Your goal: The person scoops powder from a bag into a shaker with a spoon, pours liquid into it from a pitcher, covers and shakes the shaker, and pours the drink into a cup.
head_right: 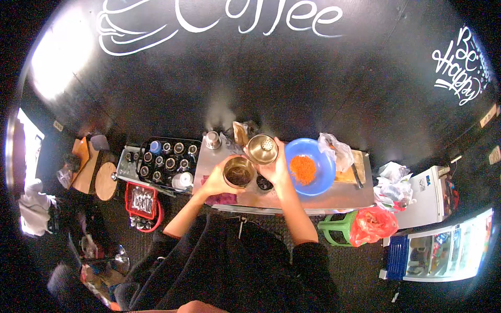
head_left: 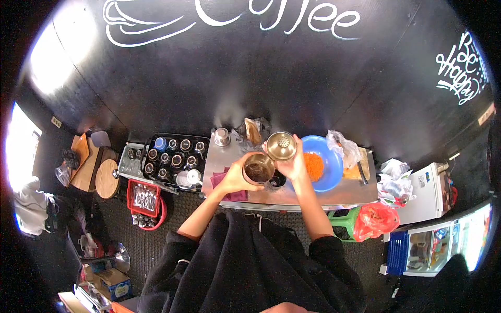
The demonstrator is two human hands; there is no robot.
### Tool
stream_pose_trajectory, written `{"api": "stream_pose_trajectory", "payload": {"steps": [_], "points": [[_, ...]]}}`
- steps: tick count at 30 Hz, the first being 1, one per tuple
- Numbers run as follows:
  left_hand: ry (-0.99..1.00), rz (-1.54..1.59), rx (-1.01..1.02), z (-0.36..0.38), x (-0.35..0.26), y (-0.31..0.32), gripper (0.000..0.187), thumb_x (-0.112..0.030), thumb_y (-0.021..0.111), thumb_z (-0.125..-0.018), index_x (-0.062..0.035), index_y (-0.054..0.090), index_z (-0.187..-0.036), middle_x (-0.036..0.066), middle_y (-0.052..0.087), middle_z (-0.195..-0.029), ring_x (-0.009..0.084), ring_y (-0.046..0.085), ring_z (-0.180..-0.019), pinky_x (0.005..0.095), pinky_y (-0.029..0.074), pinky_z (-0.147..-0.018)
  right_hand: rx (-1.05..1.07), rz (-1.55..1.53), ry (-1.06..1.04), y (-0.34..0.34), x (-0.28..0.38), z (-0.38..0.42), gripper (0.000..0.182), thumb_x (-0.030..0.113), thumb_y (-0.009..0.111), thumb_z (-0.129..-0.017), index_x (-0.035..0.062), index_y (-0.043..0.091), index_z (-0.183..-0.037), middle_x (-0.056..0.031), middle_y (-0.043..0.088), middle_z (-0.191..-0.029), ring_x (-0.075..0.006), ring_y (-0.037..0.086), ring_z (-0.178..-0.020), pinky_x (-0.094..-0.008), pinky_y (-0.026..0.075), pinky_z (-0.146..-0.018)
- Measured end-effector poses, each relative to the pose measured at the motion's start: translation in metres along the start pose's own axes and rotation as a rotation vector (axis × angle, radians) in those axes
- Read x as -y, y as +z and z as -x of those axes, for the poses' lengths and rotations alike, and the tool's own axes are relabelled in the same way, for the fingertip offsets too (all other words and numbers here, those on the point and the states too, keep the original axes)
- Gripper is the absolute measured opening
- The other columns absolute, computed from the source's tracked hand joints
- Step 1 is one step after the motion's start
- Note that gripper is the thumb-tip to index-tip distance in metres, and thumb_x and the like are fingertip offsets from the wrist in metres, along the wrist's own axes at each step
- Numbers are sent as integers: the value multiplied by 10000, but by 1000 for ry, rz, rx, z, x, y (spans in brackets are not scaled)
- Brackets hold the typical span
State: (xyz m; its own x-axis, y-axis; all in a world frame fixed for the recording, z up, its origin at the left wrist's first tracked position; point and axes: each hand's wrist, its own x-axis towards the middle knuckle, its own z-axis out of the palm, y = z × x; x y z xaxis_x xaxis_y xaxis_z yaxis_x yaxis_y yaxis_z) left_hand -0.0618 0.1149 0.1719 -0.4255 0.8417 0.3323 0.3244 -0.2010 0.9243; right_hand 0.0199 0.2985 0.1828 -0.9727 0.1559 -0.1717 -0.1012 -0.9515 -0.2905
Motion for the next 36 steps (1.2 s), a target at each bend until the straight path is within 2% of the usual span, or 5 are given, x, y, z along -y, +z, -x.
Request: {"api": "stream_pose_trajectory", "payload": {"steps": [6,14,28,31,36], "points": [[-91,-20,-164,18,55,3,852,-166,851,-512,-12,429,-1237,118,612,-1087,192,587,-1036,341,446,-933,-274,47,214,-99,2,-40,448,432,614,-814,93,567,-1103,-130,580,-1124,-290,557,-1040,-483,471,-893],[-248,-133,-374,35,77,26,806,-190,854,-504,-11,440,-1172,123,621,-1038,191,599,-992,335,463,-888,-437,-7,366,-169,-7,-99,478,514,537,-836,110,555,-1090,-128,587,-1092,-295,548,-1020,-516,455,-895],[-307,-279,-317,59,102,23,821,-198,830,-507,-34,423,-1200,165,627,-1038,250,623,-990,363,489,-871,-635,142,327,-179,-6,-126,493,474,579,-820,144,514,-1179,-130,570,-1133,-336,501,-1101,-658,358,-911],[-345,-301,-294,58,96,21,815,-192,828,-505,-34,425,-1195,166,632,-1020,249,627,-981,365,494,-861,-854,79,148,-151,-5,-103,737,364,719,-753,127,334,-1335,-268,274,-1327,-406,339,-1237,-666,367,-932],[-309,-284,-306,55,103,25,815,-195,834,-504,-32,425,-1191,158,641,-992,252,634,-962,363,499,-849,-290,210,117,-155,-13,-46,790,337,641,-839,120,160,-1427,-281,261,-1345,-365,312,-1266,-552,364,-1003]]}}
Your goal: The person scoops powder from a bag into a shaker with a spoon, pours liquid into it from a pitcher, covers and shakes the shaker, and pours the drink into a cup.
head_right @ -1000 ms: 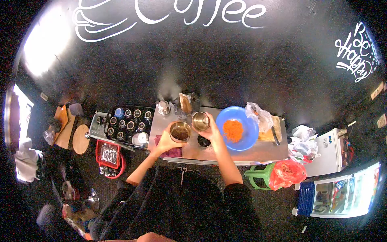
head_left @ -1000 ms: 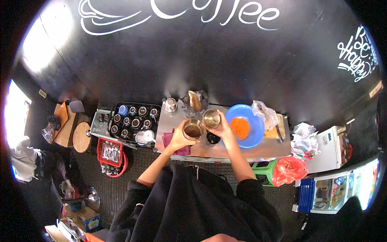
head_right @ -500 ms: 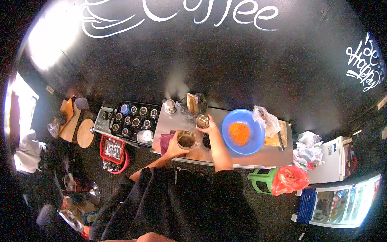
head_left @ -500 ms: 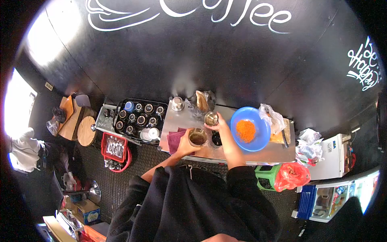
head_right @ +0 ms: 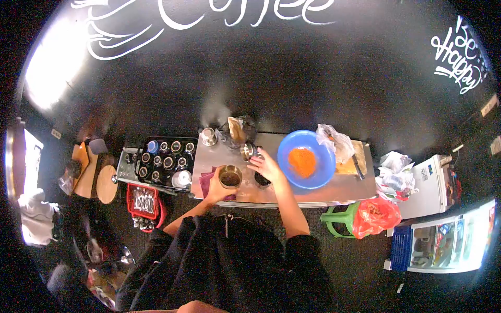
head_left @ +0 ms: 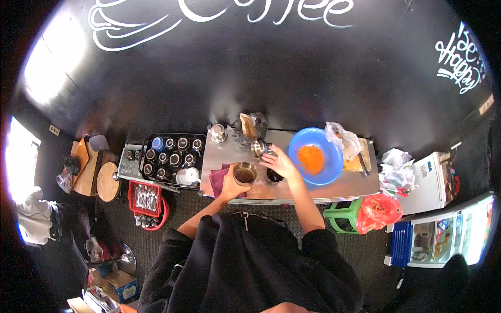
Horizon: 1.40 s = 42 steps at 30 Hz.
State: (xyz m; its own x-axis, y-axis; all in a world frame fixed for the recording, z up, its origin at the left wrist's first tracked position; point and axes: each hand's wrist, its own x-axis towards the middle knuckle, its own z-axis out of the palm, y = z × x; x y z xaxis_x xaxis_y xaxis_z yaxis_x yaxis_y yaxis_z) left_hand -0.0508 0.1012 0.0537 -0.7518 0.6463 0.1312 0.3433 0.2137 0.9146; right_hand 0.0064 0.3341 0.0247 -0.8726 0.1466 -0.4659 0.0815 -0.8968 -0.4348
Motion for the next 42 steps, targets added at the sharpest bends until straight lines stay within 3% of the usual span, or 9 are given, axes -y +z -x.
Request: {"api": "stream_pose_trajectory", "payload": {"steps": [8,13,21,24,26,32,34,37,42], "points": [[17,105,13,-5,-29,25,851,-235,860,-493,-27,437,-1202,121,633,-1048,202,617,-982,336,477,-880,86,499,-169,-9,-41,63,554,425,458,-928,143,349,-1392,-48,376,-1401,-214,327,-1284,-445,216,-1056],[154,146,88,-8,-46,44,880,-273,872,-491,-23,427,-1208,128,624,-1061,214,609,-1003,346,469,-892,-38,339,-140,-18,-59,83,577,488,434,-927,126,373,-1373,-38,430,-1356,-206,475,-1188,-358,426,-910],[174,198,245,-13,-72,73,921,-278,886,-479,-25,410,-1226,124,604,-1092,213,588,-1032,350,454,-921,-8,148,-308,-45,-55,88,514,414,390,-960,100,357,-1365,-61,438,-1346,-218,480,-1181,-405,412,-984],[164,220,233,-17,-82,77,924,-279,886,-477,-27,410,-1228,116,611,-1085,210,592,-1027,349,455,-921,140,-14,-417,-64,-55,92,548,325,556,-901,73,366,-1349,-69,486,-1291,-217,483,-1172,-388,414,-980],[145,230,216,-16,-92,77,926,-279,887,-476,-28,410,-1229,113,615,-1082,208,594,-1024,350,455,-921,116,512,-520,-77,-52,96,713,192,752,-736,41,375,-1322,-75,512,-1255,-203,490,-1156,-362,416,-972],[204,395,220,-16,-75,105,872,-278,869,-505,-41,413,-1209,144,590,-1085,237,596,-1018,354,466,-890,-39,962,-782,-43,-39,114,767,121,858,-541,1,479,-1198,-96,599,-1124,-188,585,-1006,-347,473,-887],[102,290,319,-18,-81,95,937,-373,867,-500,-32,405,-1241,175,548,-1159,275,526,-1133,395,392,-990,-44,924,-827,-44,-44,116,695,143,851,-563,-16,510,-1148,-107,620,-1074,-191,607,-958,-355,484,-870],[412,-164,532,-23,-69,81,1211,-556,834,-481,6,245,-1377,232,253,-1434,396,65,-1381,487,139,-1115,-173,914,-911,-52,-51,122,744,176,857,-546,-18,490,-1164,-111,614,-1080,-198,598,-977,-353,470,-881],[184,-369,553,-16,3,85,1320,-570,811,-495,1,79,-1433,267,145,-1462,421,61,-1374,499,155,-1110,-237,902,-856,-92,-64,129,763,161,856,-531,-12,482,-1173,-111,599,-1073,-196,573,-1011,-349,452,-898]]}}
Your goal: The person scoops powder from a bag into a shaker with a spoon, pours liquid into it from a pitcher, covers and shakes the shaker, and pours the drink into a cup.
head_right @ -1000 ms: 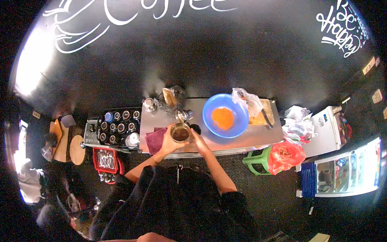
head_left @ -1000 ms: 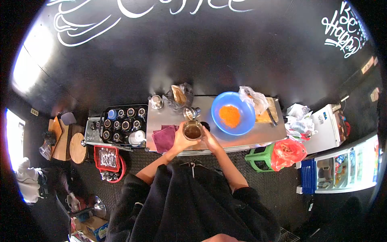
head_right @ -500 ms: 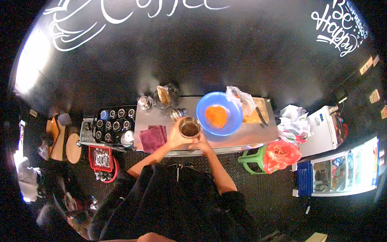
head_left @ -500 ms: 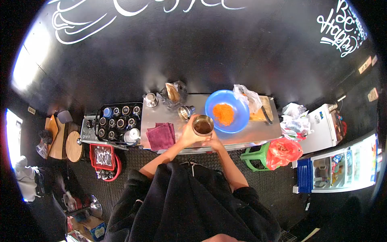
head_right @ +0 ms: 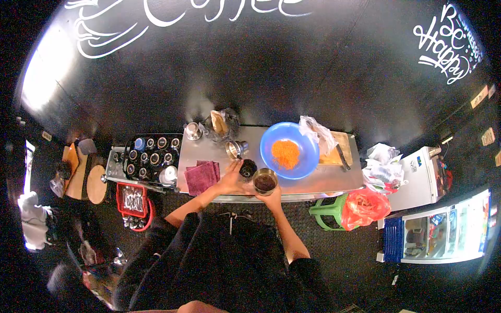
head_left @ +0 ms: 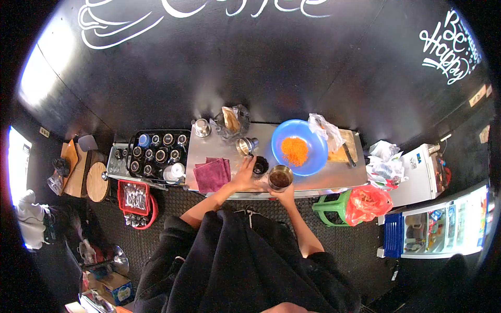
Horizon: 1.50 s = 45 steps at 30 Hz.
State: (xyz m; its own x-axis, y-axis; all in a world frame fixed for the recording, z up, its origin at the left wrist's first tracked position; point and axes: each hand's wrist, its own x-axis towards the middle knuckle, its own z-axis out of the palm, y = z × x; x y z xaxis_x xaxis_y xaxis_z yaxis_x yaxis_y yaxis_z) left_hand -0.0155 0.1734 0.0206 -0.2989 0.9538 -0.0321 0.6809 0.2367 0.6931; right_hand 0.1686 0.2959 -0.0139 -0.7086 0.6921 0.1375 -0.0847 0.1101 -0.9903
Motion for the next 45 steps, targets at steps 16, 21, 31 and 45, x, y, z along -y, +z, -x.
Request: {"api": "stream_pose_trajectory", "payload": {"steps": [16,21,31,45], "points": [[-471,-237,-6,-30,-6,-2,894,-387,819,-561,-127,353,-1278,176,542,-1139,335,596,-991,434,512,-801,-5,104,40,-9,-2,7,764,124,829,-556,-23,445,-1199,-144,584,-1091,-213,570,-1018,-346,458,-876],[-491,-228,2,-6,1,-12,747,-371,787,-615,-139,419,-1222,166,613,-1045,336,627,-922,433,522,-775,-56,114,76,2,15,7,743,112,816,-543,-39,448,-1171,-155,611,-1032,-216,604,-956,-356,479,-835],[-257,314,141,37,81,1,692,-162,671,-765,-161,320,-1361,129,659,-749,229,656,-688,350,516,-656,13,406,-15,-2,-12,-7,798,126,821,-502,-57,435,-1176,-190,614,-985,-245,606,-935,-354,483,-802],[-158,544,101,45,115,40,780,-89,640,-795,-196,199,-1430,106,644,-842,167,618,-757,306,498,-696,22,545,3,-12,-21,-12,830,81,811,-472,-23,441,-1208,-189,587,-1067,-297,581,-991,-380,460,-845]]}}
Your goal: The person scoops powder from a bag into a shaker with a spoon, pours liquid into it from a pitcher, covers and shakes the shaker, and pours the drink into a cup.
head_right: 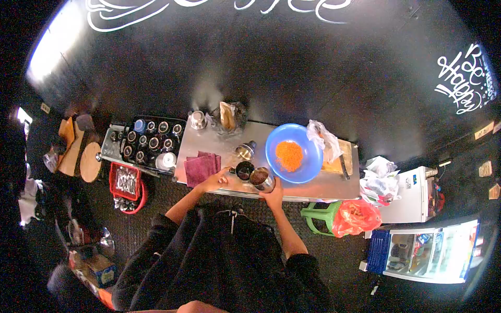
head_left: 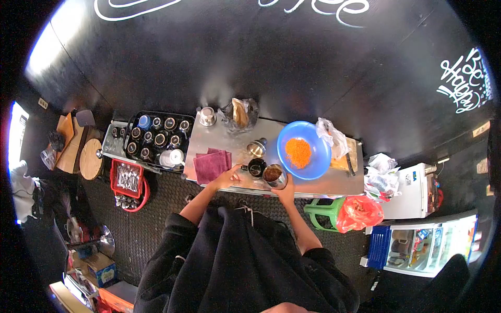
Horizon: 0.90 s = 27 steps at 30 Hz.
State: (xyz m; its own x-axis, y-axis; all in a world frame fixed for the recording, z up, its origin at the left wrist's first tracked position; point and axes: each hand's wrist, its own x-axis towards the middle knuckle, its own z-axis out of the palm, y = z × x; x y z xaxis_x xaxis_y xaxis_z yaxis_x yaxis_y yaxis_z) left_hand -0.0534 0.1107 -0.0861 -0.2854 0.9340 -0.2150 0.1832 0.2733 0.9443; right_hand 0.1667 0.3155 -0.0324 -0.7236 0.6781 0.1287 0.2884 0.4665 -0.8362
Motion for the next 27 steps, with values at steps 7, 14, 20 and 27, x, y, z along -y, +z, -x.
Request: {"api": "stream_pose_trajectory", "payload": {"steps": [7,14,20,27], "points": [[-40,-4,-25,0,-4,1,773,-68,621,-793,-205,210,-1433,106,642,-839,173,628,-764,309,505,-713,8,131,14,-4,14,-1,831,93,816,-461,-6,446,-1199,-226,570,-1072,-372,552,-1024,-408,439,-875],[12,-42,-44,-1,4,3,763,-85,632,-792,-184,226,-1430,103,638,-829,173,624,-741,305,505,-687,62,213,69,-12,22,-3,844,124,827,-455,16,437,-1196,-227,540,-1103,-405,523,-1029,-448,432,-878],[8,-30,-53,-1,9,4,757,-109,653,-787,-148,245,-1424,90,630,-830,160,610,-732,292,498,-675,100,267,75,-15,16,-4,881,150,829,-455,30,413,-1222,-216,512,-1141,-400,481,-1075,-457,417,-907],[-43,-4,-31,1,-2,2,758,-128,657,-800,-90,231,-1427,82,625,-864,168,581,-774,295,472,-712,66,316,21,-16,25,-6,808,114,810,-457,-1,441,-1167,-230,552,-1073,-410,527,-1015,-451,440,-866]]}}
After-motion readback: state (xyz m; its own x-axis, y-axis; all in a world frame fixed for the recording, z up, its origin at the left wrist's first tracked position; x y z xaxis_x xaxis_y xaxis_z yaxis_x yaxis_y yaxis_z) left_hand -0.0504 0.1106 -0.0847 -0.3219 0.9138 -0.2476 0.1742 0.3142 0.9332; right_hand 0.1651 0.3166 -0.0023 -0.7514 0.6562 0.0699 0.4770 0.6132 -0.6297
